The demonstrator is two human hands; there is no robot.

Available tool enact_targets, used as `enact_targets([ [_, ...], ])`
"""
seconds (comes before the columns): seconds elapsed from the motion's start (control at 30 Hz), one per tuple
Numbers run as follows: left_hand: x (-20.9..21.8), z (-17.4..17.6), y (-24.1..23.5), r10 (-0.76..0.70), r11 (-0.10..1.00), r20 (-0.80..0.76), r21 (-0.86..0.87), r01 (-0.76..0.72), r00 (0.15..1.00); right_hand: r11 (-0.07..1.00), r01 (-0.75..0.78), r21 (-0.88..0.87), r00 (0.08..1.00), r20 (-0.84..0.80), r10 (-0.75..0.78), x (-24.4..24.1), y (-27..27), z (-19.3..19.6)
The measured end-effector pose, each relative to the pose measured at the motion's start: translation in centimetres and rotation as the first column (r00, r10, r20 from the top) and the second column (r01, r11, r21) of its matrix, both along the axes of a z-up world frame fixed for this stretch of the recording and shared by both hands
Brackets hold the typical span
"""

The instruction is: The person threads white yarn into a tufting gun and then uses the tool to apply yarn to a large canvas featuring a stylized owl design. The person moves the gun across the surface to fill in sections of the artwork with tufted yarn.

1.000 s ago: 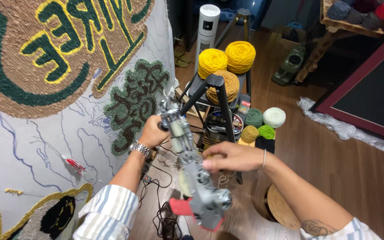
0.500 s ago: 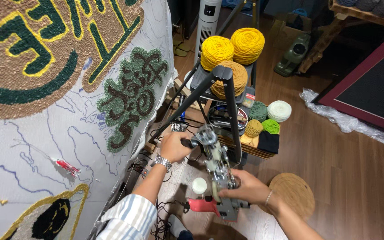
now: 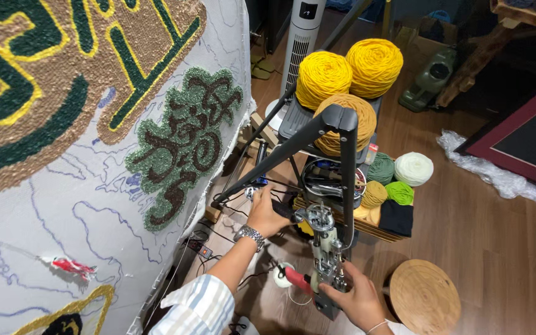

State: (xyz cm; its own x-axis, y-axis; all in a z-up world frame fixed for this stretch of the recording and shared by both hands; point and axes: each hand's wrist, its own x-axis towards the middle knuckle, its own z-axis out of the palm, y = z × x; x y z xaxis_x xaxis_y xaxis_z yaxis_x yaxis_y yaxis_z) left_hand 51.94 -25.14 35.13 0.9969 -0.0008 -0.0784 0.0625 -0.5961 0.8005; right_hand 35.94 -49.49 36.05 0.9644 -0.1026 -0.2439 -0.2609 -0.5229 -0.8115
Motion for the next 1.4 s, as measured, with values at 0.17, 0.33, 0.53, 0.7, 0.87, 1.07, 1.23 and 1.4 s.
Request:
enact_targets([
  [0.17, 2.5, -4.0, -0.7, 0.097, 0.976, -0.258, -0.165, -0.143, 0.961, 0.990, 0.077, 0.121, 0.997, -0.016, -0.076, 1.6, 3.0, -3.4],
  [0.33, 5.8, -9.8, -0.6, -0.016, 0.955, -0.291, -0.288, -0.072, 0.957, 0.981, 0.111, 0.162, 0.978, 0.157, -0.137, 3.9, 5.6, -6.6],
  [0.53, 6.6, -13.5, 0.5, -0.247, 0.788, -0.198, -0.611, 0.078, 0.948, 0.975, 0.172, 0.143, 0.980, 0.076, -0.184, 6.6, 8.0, -8.9],
  [0.7, 5.7, -14.0, 2.5, -0.218, 0.861, -0.210, -0.501, 0.087, 0.953, 0.975, 0.196, 0.108, 0.971, 0.120, -0.208, 9.0, 10.2, -10.6],
  [0.87, 4.7, -15.4, 4.2, -0.199, 0.872, -0.147, -0.478, 0.106, 0.969, 0.974, 0.226, 0.027, 0.960, 0.161, -0.228, 11.4, 11.9, -13.9],
  [1.07, 3.2, -16.6, 5.1, -0.177, 0.810, -0.231, -0.586, 0.008, 0.957, 0.969, 0.215, -0.118, 0.955, 0.231, -0.184, 14.0, 12.4, -18.4],
  [1.23, 1.5, -16.1, 6.6, -0.149, 0.837, -0.187, -0.547, 0.023, 0.971, 0.976, 0.216, -0.008, 0.948, 0.241, -0.208, 14.6, 12.7, -20.3],
  [1.4, 0.5, -15.2, 8.4, -0.119, 0.863, -0.281, -0.504, -0.040, 0.952, 0.969, 0.245, 0.042, 0.939, 0.237, -0.248, 14.1, 13.3, -21.3],
])
